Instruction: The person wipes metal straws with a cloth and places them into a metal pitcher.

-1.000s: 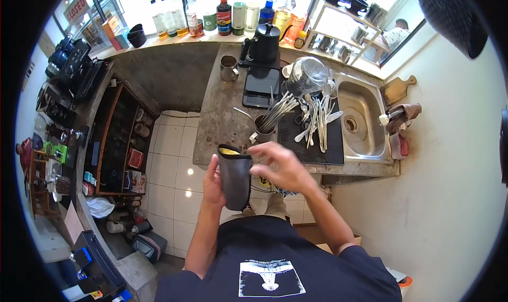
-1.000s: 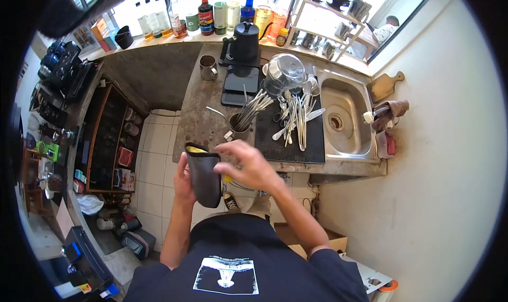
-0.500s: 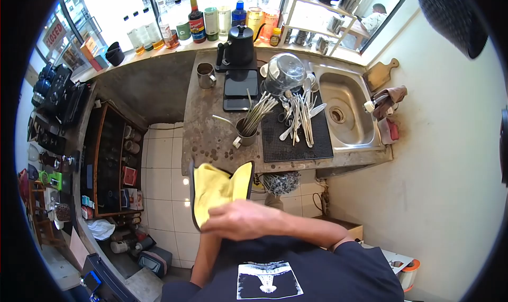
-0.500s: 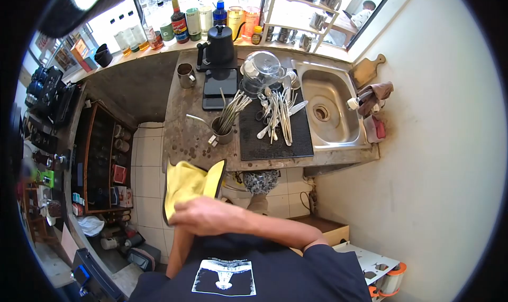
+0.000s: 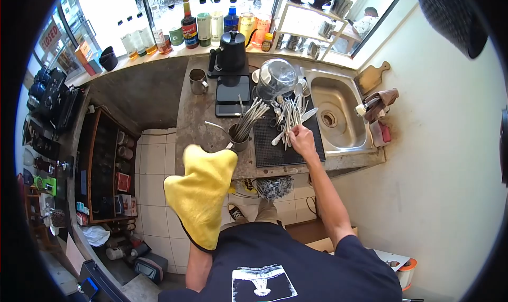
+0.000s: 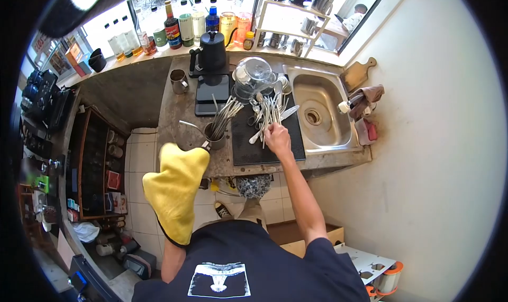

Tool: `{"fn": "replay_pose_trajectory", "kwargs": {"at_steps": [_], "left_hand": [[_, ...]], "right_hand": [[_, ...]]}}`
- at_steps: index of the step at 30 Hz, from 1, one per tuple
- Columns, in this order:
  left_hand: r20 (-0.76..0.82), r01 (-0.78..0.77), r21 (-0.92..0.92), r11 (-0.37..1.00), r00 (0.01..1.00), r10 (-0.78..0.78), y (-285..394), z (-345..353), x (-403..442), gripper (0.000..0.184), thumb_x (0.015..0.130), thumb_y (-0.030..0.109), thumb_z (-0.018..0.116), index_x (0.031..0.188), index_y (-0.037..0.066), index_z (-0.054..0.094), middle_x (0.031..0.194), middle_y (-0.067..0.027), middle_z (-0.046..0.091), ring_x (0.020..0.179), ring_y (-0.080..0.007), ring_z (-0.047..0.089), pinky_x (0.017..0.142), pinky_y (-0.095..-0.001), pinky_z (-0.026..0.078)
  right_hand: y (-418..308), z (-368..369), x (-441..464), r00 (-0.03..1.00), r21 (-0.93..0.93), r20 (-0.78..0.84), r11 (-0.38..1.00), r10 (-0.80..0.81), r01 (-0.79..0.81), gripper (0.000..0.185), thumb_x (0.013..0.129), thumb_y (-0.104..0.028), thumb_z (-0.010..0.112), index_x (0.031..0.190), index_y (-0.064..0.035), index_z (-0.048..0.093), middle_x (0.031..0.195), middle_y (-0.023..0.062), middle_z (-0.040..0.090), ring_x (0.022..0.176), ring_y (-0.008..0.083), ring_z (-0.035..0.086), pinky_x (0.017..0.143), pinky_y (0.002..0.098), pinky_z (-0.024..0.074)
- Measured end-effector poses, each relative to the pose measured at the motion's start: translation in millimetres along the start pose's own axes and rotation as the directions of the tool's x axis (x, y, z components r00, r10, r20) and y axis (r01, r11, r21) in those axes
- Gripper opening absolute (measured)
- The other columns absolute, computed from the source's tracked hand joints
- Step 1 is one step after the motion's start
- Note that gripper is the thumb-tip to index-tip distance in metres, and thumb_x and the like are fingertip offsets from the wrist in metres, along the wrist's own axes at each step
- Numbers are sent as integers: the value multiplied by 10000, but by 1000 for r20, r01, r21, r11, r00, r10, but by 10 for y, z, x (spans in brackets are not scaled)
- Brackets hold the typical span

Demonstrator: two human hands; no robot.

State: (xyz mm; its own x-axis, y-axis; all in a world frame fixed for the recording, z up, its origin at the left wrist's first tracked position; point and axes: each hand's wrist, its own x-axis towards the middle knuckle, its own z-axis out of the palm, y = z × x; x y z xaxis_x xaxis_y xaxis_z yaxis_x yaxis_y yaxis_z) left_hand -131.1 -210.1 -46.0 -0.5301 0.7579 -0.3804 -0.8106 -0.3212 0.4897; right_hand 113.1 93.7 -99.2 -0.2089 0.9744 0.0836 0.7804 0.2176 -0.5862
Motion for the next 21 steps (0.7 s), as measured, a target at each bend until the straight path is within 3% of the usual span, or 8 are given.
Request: {"fn": "replay_pose_trajectory", "kwargs": {"at_steps": [1, 3, 7, 10, 13, 18, 20, 21], "left_hand": [[10, 11, 2, 1000, 1000, -11, -24, 20, 1, 327, 978, 324, 415, 1081, 41, 543, 1058, -139, 584, 954, -227, 579, 897, -385, 436], [30, 25, 4, 1000, 999, -25, -70, 84, 18, 337, 976, 337, 415, 1080, 44, 545, 1052, -137, 586, 946, -226, 580, 887, -383, 439], [81, 72, 16, 997, 994, -73, -137, 200, 38, 358, 971, 365, 416, 1079, 50, 548, 1041, -133, 590, 930, -225, 581, 868, -379, 443], [120, 97, 26, 995, 988, -100, -173, 289, 74, 373, 967, 385, 416, 1077, 55, 550, 1033, -129, 593, 918, -225, 582, 854, -376, 447], [149, 132, 35, 991, 979, -136, -238, 351, 85, 389, 963, 406, 417, 1076, 59, 552, 1025, -126, 596, 906, -224, 582, 839, -373, 451], [182, 213, 73, 974, 958, -224, -400, 398, 59, 415, 956, 440, 417, 1074, 67, 556, 1012, -120, 601, 886, -223, 584, 815, -368, 457], [186, 249, 84, 965, 947, -261, -454, 380, 17, 426, 953, 454, 418, 1073, 70, 558, 1006, -118, 603, 878, -222, 584, 805, -366, 459], [190, 262, 89, 961, 943, -275, -477, 373, 9, 431, 952, 461, 418, 1073, 72, 558, 1004, -117, 604, 874, -222, 585, 800, -365, 460]], "right_hand": [[108, 69, 72, 1000, -1, -9, 1000, -7, 7, 236, 828, -242, 651, 884, -12, 655, 842, 201, 670, 807, 353, 666, 719, 443, 529], [263, 166, 184, 997, -303, -52, 950, 61, -74, 238, 816, -239, 664, 863, -5, 654, 876, 208, 679, 786, 386, 666, 718, 427, 540], [195, 133, 210, 996, -375, -44, 923, 78, -89, 218, 799, -203, 656, 857, 8, 652, 886, 243, 668, 814, 430, 651, 746, 462, 539], [139, -2, 190, 998, -311, 4, 948, 67, -62, 199, 801, -182, 634, 832, 13, 661, 854, 249, 665, 810, 425, 651, 749, 468, 536], [-8, -195, 87, 985, -139, -171, 990, -22, -2, 183, 785, -159, 635, 794, 21, 671, 803, 239, 662, 785, 393, 658, 735, 449, 530], [-91, -578, -235, 974, -122, -206, 990, -98, 74, 166, 814, -147, 622, 793, 18, 629, 806, 239, 642, 733, 427, 613, 697, 473, 506], [-404, -865, -528, 955, 66, -284, 996, 80, -64, 166, 839, -145, 645, 811, 19, 635, 758, 175, 654, 671, 314, 639, 651, 388, 513], [-566, -989, -681, 955, 66, -287, 996, 79, -63, 166, 839, -145, 645, 811, 19, 635, 758, 175, 654, 671, 314, 639, 651, 388, 513]]}}
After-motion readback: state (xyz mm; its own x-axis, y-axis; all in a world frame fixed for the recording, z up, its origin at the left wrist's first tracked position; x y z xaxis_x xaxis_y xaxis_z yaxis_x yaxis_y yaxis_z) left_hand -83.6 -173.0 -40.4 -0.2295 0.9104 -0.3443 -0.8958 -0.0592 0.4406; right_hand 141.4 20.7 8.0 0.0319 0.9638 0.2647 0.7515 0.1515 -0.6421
